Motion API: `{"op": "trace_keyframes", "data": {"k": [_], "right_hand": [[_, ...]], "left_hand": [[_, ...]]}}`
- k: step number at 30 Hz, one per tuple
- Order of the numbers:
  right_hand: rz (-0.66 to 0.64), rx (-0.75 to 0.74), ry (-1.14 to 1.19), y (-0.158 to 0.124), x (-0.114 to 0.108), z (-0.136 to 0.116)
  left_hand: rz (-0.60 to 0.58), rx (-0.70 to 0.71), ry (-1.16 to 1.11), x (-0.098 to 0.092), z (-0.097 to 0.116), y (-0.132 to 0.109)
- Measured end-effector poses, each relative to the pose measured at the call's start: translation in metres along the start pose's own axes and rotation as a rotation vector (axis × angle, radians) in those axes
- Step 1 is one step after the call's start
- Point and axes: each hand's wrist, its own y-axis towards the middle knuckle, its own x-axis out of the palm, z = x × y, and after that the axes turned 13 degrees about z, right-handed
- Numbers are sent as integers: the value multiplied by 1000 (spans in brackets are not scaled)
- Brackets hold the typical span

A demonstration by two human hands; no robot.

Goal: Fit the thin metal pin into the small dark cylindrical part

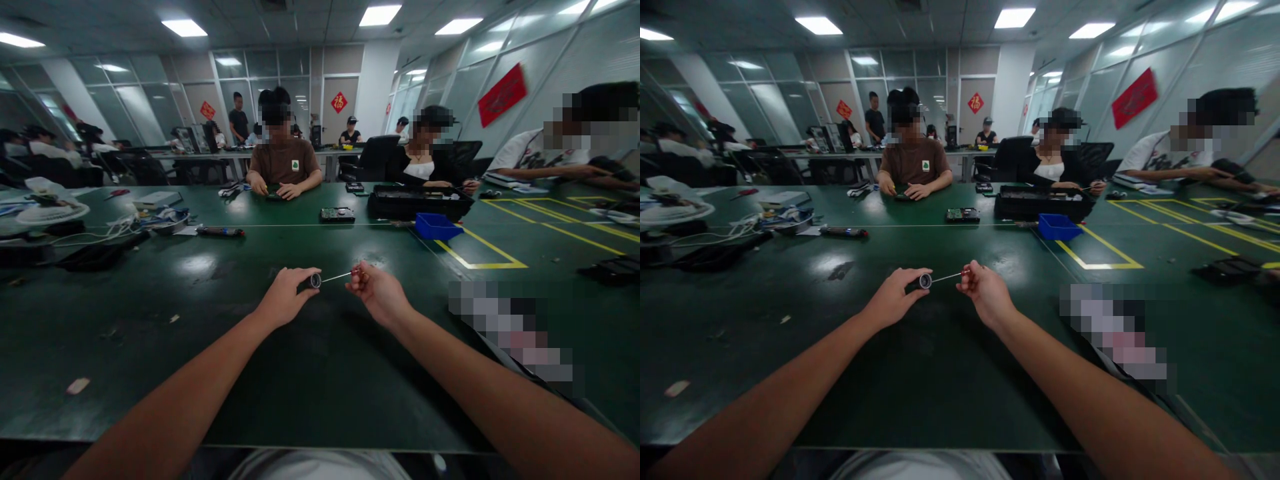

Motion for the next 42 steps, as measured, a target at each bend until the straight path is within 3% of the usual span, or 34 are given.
{"op": "trace_keyframes", "data": {"k": [4, 15, 22, 28, 36, 42], "right_hand": [[60, -139, -23, -1, 0, 2], [58, -243, -106, -12, 6, -3], [50, -433, -510, -22, 4, -19], [-83, -530, -460, -25, 4, -13], [4, -543, -616, -28, 4, -13], [-34, -499, -594, -27, 4, -13]], "left_hand": [[-25, -14, 9, 2, -2, -1], [-45, -16, -4, 2, 2, -2], [-51, -38, 24, 2, 1, -2], [-69, -7, 57, 4, -4, -2], [-89, -23, 76, 5, -2, -2], [-46, -4, 42, 5, -8, -3]]}}
